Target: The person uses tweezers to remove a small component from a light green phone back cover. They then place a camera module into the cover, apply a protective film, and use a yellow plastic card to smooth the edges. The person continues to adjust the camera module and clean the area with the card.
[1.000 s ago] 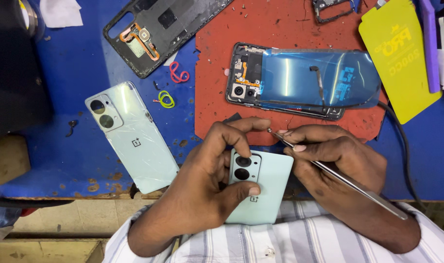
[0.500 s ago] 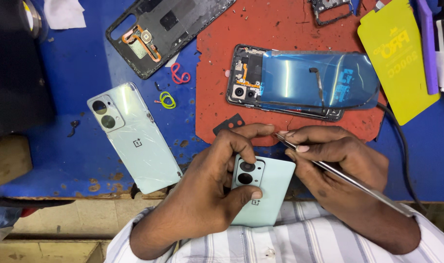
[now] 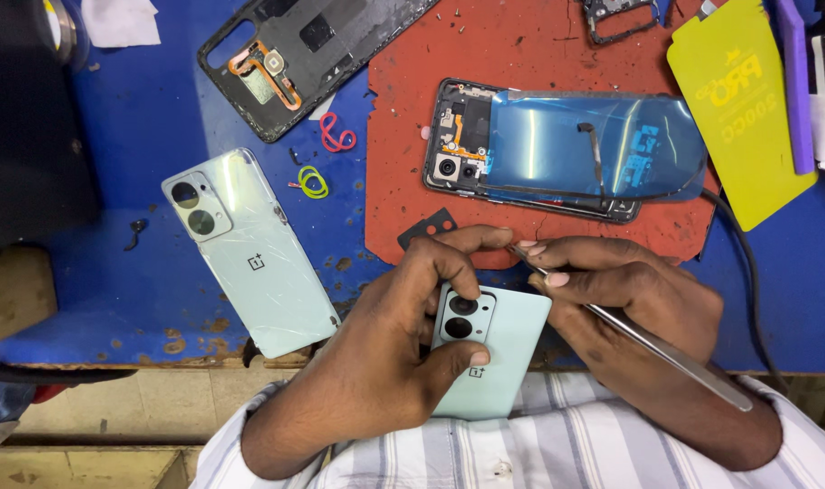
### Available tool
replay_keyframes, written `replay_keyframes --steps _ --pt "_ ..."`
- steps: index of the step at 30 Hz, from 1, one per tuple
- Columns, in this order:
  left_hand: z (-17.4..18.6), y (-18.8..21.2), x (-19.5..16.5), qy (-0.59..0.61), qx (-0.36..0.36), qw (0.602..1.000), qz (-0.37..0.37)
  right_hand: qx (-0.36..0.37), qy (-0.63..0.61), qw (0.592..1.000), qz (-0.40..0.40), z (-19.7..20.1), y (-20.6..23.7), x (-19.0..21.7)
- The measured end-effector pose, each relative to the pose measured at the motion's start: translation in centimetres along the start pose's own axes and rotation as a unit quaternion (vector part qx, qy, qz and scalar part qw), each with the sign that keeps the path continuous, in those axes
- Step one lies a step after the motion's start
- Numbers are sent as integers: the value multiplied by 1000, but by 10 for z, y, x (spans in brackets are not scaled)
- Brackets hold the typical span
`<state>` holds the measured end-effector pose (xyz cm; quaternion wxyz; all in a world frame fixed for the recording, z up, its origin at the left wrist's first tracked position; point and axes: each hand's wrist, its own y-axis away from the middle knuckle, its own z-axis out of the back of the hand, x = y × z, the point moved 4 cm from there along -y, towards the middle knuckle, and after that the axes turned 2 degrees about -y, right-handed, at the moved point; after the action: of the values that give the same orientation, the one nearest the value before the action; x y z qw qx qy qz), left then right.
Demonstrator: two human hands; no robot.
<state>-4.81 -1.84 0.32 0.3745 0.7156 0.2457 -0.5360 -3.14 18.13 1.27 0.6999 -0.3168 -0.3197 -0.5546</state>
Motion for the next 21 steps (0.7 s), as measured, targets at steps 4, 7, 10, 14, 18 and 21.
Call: replay_keyframes --steps 4,7,10,14,18,21 --pt "0 -1 0 6 -1 1000 -13 4 -20 1000 -2 0 -1 0" --pt "-1 -1 0 10 3 1000 -5 -2 -13 1000 1 0 -1 1" --pt "0 0 0 13 3 1000 -3 -6 -45 999 -4 0 0 0" --pt "0 0 1 31 4 1000 0 -14 -62 998 13 0 0 -1" --pt "1 0 2 38 -6 999 -14 -22 -50 998 22 -2 -1 0" --pt "1 3 3 40 -16 999 -13 -20 -27 999 21 -2 -1 2"
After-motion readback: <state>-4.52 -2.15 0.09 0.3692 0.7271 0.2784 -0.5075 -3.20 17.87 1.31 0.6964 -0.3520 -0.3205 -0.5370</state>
